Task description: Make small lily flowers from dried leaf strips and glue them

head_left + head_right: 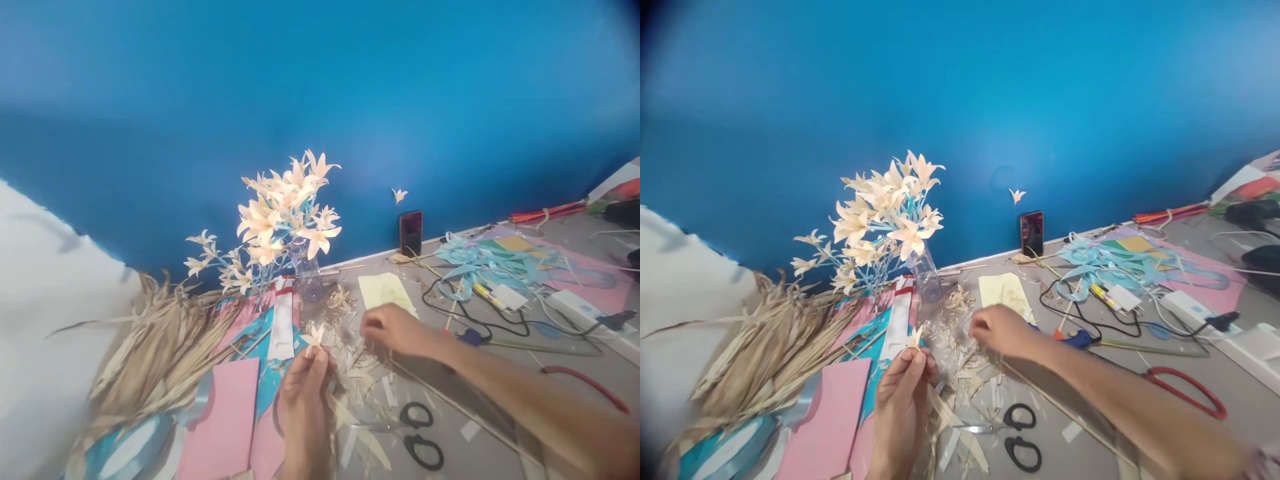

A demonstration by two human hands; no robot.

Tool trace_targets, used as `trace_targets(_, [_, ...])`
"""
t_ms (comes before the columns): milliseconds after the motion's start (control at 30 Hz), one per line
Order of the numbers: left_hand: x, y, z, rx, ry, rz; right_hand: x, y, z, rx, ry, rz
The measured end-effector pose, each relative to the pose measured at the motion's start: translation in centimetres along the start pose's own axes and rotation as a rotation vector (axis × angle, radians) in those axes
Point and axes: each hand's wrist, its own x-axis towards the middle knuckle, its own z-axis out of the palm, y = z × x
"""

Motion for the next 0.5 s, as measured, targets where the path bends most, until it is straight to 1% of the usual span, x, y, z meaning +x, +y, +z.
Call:
trace_targets(100, [0.4,0.7,0.1,-0.05,0.035,-0.01,5.1,1.2,-1.6,-0.134,0.011,0.002])
trace_targets(167, [0.6,0.9,0.0,-0.058,0.048,-0.011,7.9,1.5,-1.9,-0.193,-0.005,-0.002])
trace_targets(233, [0.7,1.0,-0.2,-0.065,0.058,-0.021,9.9,1.6,-2.0,-0.245,-0.035,0.008])
trace_targets(333, [0.9,1.0,-0.6,-0.066,0.044,-0.032,11.4,1.6,-1.8,-0.308,-0.096,0.045])
trace_targets(500, [1.1,0.9,-1.0,-0.003,-0.012,-0.047,11.6,2.2,-1.2,-0.335,-0.161,0.092])
